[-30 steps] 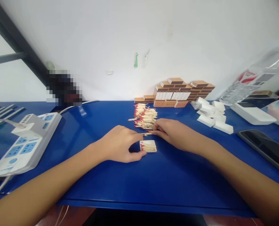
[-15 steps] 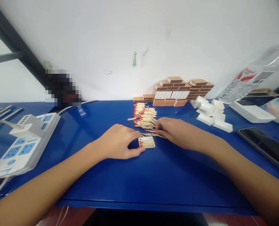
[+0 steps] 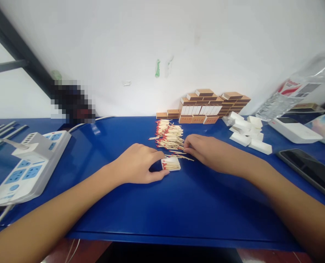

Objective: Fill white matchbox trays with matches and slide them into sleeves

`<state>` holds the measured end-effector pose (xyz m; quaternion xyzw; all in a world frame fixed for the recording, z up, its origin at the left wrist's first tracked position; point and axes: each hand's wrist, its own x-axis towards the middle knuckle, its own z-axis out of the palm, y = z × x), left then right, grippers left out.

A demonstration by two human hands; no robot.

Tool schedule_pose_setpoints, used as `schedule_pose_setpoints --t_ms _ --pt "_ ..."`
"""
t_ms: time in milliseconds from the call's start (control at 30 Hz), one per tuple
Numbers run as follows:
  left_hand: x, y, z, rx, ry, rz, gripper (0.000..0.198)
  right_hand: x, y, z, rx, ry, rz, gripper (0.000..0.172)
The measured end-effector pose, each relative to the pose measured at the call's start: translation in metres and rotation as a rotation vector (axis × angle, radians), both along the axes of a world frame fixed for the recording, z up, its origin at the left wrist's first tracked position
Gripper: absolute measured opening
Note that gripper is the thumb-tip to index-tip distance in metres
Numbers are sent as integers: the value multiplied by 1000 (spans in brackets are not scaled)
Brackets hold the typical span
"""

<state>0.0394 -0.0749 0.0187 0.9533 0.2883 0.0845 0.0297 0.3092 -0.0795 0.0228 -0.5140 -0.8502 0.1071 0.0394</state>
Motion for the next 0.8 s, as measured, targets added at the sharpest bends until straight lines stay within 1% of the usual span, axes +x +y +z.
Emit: schedule_pose_setpoints --t_ms 100,267,367,500,633,800 --pt "0 1 0 -2 -5 15 35 1 -2 5 14 87 21 24" --pt "1 1 1 -13 -16 34 35 -12 -15 13 -72 208 82 23" --pt "2 0 1 2 -12 29 36 -23 -22 12 -98 225 105 18" --pt "3 -1 2 10 -4 20 36 -32 -27 7 -109 195 148 18" --pt "3 -2 1 10 -5 16 36 -33 -26 5 -96 209 165 18" --pt "2 -2 2 13 -2 9 36 -32 -24 5 -78 273 181 23"
